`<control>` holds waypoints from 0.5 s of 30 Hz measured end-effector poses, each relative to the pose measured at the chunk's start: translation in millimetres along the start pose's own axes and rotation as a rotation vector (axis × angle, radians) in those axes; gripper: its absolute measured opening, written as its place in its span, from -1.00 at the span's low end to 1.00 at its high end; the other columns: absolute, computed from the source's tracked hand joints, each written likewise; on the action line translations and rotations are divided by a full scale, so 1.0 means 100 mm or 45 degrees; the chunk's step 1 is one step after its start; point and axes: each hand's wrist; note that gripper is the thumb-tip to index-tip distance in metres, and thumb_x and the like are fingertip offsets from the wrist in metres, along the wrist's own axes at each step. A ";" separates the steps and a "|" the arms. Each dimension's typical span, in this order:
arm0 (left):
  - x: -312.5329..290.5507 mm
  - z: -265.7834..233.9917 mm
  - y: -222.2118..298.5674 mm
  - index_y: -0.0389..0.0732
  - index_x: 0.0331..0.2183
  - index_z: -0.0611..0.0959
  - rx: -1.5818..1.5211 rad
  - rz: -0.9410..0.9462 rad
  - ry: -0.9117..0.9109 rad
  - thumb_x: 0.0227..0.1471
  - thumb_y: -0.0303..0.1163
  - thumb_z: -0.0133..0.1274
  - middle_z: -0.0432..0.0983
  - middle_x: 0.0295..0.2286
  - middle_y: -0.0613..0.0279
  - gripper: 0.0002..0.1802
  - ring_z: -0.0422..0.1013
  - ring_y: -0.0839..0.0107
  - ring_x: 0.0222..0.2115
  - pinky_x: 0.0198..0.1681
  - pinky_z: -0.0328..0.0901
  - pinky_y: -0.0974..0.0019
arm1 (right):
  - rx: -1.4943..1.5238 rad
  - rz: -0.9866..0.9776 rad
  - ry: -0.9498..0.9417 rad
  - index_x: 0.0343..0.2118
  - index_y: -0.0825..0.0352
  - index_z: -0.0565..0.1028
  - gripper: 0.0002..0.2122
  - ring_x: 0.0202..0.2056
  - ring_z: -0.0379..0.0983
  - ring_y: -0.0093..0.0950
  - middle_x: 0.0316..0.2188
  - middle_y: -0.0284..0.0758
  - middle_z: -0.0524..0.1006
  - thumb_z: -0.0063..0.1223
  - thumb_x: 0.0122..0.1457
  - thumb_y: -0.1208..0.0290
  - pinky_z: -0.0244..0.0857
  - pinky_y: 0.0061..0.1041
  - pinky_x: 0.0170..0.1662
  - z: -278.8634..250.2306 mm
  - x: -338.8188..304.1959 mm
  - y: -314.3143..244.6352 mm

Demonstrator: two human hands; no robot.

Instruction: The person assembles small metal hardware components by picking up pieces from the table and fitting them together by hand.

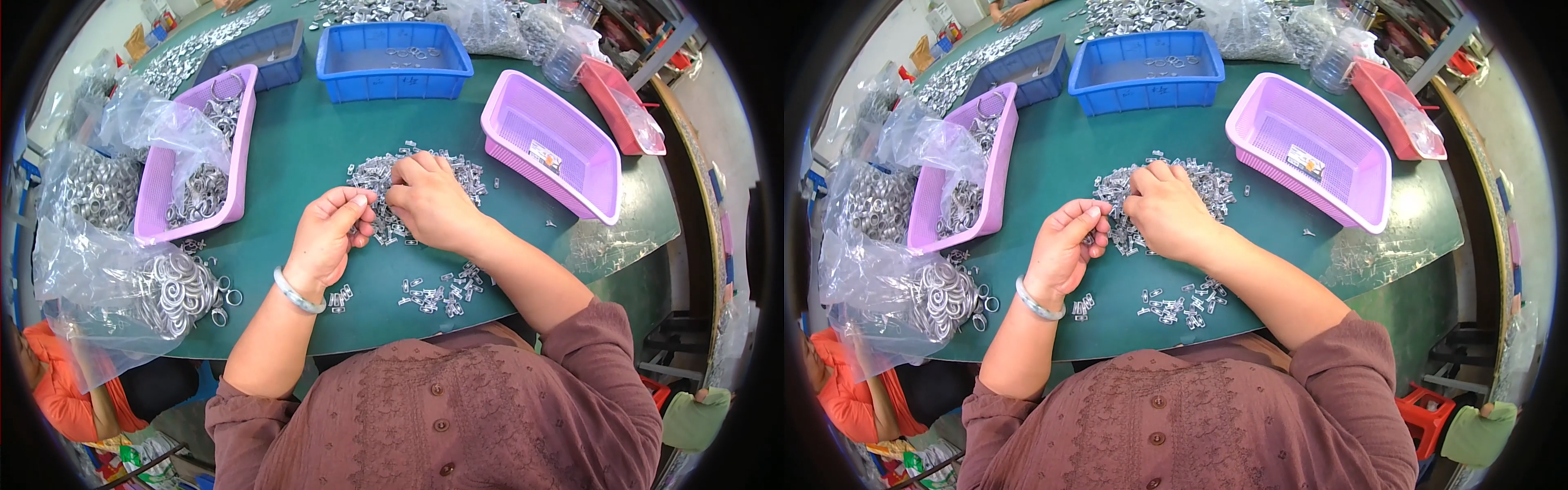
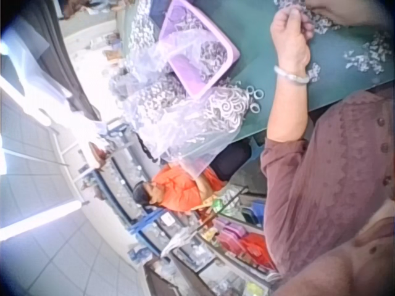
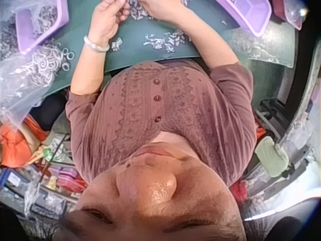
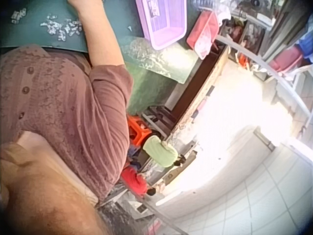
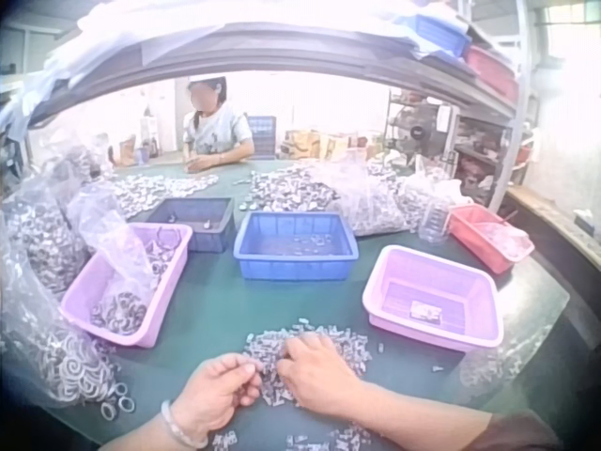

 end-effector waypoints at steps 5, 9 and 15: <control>0.00 -0.02 0.00 -0.27 -0.39 0.53 0.017 0.007 0.018 0.04 -0.45 -0.10 0.39 -0.59 0.34 -0.87 0.28 0.61 -0.61 -0.58 0.18 0.57 | -0.060 0.015 -0.075 -0.65 0.29 0.46 -0.99 -0.26 0.22 -0.35 -0.40 -0.34 0.34 0.01 -0.19 0.51 0.09 -0.38 -0.20 0.01 0.07 -0.04; 0.00 -0.04 0.00 -0.26 -0.39 0.53 -0.011 0.007 0.002 0.05 -0.45 -0.08 0.41 -0.58 0.35 -0.88 0.29 0.62 -0.62 -0.58 0.19 0.57 | 0.241 0.122 0.007 -0.59 0.31 0.46 -0.97 -0.26 0.26 -0.32 -0.43 -0.29 0.38 -0.02 -0.14 0.55 0.12 -0.37 -0.19 -0.10 0.08 -0.03; 0.01 0.00 -0.01 -0.26 -0.38 0.52 0.037 -0.016 -0.035 0.05 -0.45 -0.09 0.40 -0.58 0.35 -0.88 0.28 0.62 -0.61 -0.58 0.18 0.57 | 1.421 0.695 -0.210 -0.49 0.36 0.39 -0.97 -0.37 0.35 -0.68 -0.43 -0.39 0.45 -0.01 0.02 0.57 0.24 -0.67 -0.29 -0.32 -0.05 0.14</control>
Point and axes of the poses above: each hand's wrist, its own x-axis towards the middle knuckle, its own z-axis out of the palm, y = z × x
